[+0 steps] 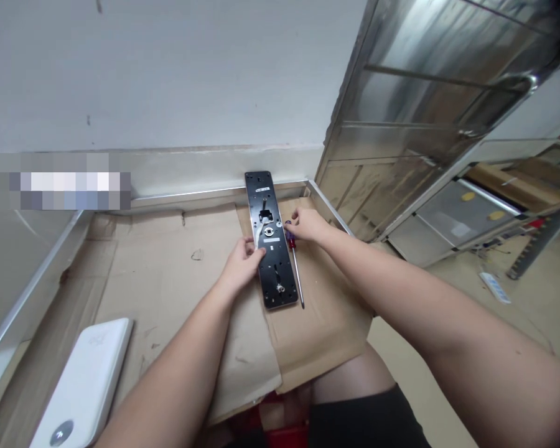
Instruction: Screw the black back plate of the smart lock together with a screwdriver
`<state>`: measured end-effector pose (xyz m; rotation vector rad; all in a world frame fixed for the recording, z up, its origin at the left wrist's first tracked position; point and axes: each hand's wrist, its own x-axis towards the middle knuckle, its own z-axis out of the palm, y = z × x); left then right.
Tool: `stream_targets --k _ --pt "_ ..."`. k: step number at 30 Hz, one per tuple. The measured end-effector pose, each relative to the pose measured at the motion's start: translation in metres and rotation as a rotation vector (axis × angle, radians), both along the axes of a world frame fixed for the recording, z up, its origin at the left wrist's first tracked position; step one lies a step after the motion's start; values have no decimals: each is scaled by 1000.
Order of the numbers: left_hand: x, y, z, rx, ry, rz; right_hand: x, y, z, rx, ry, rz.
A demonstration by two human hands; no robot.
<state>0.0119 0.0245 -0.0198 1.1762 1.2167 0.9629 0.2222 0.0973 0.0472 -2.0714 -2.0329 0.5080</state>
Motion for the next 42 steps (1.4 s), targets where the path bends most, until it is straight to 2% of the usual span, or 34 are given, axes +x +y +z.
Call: stream_targets --k 4,7,9,12,15,18,20,23,29,35,42 --pt "5 0 0 -1 -8 53 -13 13 -14 -38 -46 39" --pt "6 -2 4 4 -59 64 -15 20 -8 -76 -29 89" --pt "4 -3 7 -27 -95 39 -8 22 9 -54 -1 117" --pt "1 -5 12 -74 -117 -8 12 17 50 76 104 148" --pt "0 -7 14 -83 -138 -17 31 1 89 454 411 247" --pt "4 -9 14 -119 -170 -38 32 -20 107 758 583 258" --pt "7 -9 14 -144 -192 -65 23 -33 105 839 649 280" --pt "8 -9 13 -149 -205 -78 8 -42 95 869 696 326" --pt "8 -7 9 -132 -226 -81 1 -34 87 1055 932 554" --pt "11 -9 11 -145 -229 -58 -1 -34 84 1052 961 626" --pt "9 -6 3 -134 -202 -60 -1 -32 81 1057 977 644"
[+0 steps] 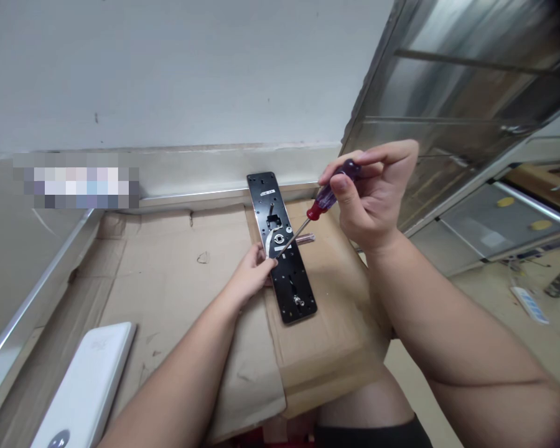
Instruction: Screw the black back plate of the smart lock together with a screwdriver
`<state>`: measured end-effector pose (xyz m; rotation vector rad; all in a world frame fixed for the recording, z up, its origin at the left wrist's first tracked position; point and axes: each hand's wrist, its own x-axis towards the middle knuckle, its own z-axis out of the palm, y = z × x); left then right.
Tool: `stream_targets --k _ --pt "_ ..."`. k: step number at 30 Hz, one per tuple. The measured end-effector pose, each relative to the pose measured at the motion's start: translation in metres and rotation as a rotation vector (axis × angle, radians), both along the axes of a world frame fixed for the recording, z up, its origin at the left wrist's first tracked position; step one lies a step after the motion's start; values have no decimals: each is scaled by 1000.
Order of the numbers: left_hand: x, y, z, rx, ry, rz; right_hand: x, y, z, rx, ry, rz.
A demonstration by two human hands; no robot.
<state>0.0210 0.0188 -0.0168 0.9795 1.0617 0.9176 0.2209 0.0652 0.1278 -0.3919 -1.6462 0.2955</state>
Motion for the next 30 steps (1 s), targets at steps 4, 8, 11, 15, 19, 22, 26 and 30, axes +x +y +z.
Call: stream_targets --k 4,8,11,15,19,22,26,30 --pt "1 0 0 0 11 7 0 0 0 -6 12 7" --pt "2 -1 3 -12 6 22 0 -3 2 -6 52 8" --pt "2 -2 3 -10 8 18 0 -2 2 -18 67 -18" --pt "2 -1 0 21 26 27 -2 -1 0 6 21 9" --pt "3 -1 1 20 -30 8 -6 -7 -2 0 -27 81" --pt "2 -3 6 26 -24 -9 -13 -18 0 -14 -100 170" --pt "-1 -4 12 51 22 -46 -22 -33 6 -74 -173 307" --pt "-4 -3 11 103 22 -76 -25 -37 8 -92 -192 368"
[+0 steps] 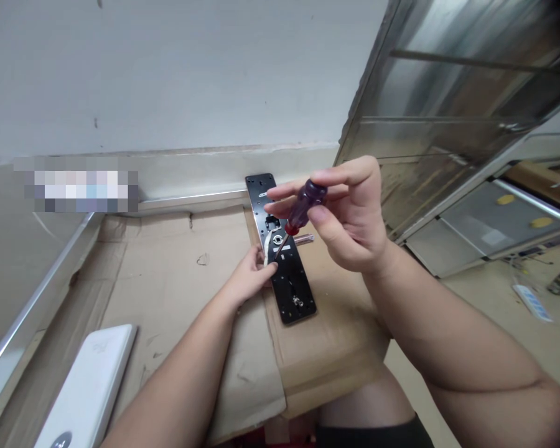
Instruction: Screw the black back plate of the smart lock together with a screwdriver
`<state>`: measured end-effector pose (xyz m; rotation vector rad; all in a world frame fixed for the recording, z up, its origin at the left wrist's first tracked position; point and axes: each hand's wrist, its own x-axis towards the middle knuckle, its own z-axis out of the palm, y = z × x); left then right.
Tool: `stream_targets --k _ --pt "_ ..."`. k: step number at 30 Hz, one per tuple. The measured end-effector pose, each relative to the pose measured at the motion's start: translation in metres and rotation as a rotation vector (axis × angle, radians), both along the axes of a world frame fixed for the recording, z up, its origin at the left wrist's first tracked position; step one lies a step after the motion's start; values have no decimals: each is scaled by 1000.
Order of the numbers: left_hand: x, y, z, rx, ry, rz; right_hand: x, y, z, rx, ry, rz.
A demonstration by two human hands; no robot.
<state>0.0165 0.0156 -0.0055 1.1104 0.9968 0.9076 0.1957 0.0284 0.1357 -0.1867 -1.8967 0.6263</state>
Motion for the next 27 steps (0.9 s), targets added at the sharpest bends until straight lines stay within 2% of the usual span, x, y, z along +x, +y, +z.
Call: stream_targets --k 3,8,10,16,21,23,27 --pt "-1 1 -3 29 1 -15 0 5 -6 42 34 -62" --pt "-1 0 -2 30 1 -18 -2 13 -16 235 153 -301" --pt "-1 -1 -2 24 4 -10 -2 11 -15 239 148 -341" --pt "0 0 -7 31 11 1 -3 -2 -7 50 97 -199" --pt "1 -1 -6 22 18 5 0 2 -2 149 157 -363" --pt "1 -1 -4 19 6 5 2 3 1 125 126 -374" --pt "1 -1 -4 22 26 -6 1 -1 4 65 91 -190"
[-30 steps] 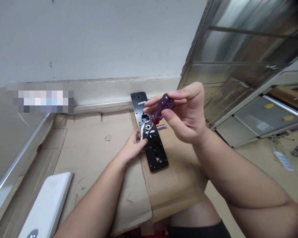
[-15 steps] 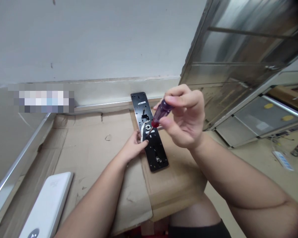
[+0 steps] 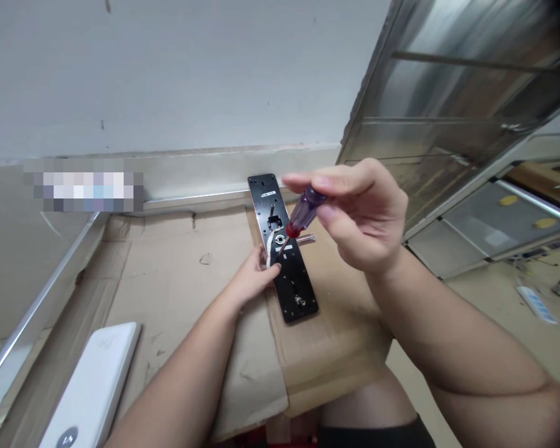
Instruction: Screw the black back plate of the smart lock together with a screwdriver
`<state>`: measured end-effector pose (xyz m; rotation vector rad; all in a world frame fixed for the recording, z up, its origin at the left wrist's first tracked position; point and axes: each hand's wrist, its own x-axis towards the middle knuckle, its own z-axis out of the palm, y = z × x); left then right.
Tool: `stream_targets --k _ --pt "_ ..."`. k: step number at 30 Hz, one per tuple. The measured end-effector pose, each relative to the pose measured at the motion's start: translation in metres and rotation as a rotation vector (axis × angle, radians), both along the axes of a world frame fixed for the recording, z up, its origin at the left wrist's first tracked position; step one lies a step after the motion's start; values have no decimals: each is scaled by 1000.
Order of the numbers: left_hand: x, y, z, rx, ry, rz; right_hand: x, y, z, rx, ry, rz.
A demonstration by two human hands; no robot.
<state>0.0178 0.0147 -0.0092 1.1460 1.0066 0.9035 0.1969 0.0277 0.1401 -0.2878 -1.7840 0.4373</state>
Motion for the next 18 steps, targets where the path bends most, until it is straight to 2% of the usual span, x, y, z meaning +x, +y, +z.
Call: stream_targets --k 2,6,8,12,18 --pt "0 0 -1 11 -5 -4 -4 -1 0 47 12 -3" --pt "-2 0 -4 3 -25 -1 -5 -1 2 162 33 -228" --pt "-2 1 -6 -9 -34 -5 -2 -3 6 119 24 -209" --pt "-2 0 -5 9 -58 -1 1 -5 8 -42 0 -43" --pt "-1 -1 0 -19 -54 8 -2 5 0 85 80 -194"
